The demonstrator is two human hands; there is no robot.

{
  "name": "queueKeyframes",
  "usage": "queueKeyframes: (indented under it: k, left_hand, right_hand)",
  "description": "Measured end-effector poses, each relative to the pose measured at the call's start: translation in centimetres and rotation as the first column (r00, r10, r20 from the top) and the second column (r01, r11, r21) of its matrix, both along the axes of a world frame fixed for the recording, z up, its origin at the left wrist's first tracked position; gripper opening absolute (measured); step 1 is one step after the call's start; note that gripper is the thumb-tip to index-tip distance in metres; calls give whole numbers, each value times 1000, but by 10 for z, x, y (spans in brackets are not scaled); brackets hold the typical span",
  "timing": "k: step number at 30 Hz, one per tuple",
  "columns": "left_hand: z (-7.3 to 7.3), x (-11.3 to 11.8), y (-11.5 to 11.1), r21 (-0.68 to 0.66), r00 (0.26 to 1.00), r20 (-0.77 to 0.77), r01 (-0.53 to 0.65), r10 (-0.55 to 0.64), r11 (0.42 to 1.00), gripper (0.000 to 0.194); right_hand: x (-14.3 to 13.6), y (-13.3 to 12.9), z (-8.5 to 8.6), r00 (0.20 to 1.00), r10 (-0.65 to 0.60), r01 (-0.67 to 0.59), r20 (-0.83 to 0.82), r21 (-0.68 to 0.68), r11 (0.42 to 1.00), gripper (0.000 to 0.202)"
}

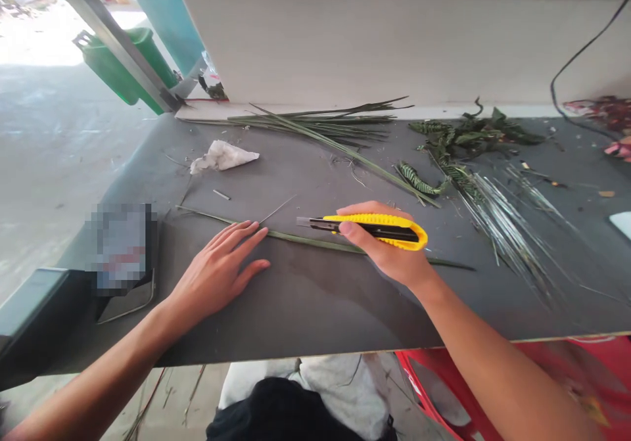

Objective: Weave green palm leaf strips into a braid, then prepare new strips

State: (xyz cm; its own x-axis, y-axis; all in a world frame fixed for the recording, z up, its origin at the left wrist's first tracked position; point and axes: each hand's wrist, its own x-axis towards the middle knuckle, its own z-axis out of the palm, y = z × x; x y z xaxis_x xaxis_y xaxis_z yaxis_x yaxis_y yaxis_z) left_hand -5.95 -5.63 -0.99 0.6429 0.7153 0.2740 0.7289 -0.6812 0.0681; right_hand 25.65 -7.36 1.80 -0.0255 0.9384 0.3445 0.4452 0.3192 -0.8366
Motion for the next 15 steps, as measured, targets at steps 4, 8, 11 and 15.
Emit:
queueKeyframes:
  k: [4,8,11,15]
  left_hand:
    - [-1,1,-3,-3,1000,-15,-10,10,1000,53]
    - [0,4,-7,-27,999,-18,-29,29,999,60]
    - [-1,9,-11,-55,1000,19,-14,15,998,62]
    - [0,19,-18,-78,996,68,57,-52,995,60]
  right_hand:
    - [-30,9,14,994,105,-105,31,19,994,11]
    - [-46,18,6,991,133,-133,14,12,991,11]
    - [-46,21,-3,994,112,-113,-12,-18,993,12]
    - [-41,23,-10,998,61,-62,-15,-37,997,18]
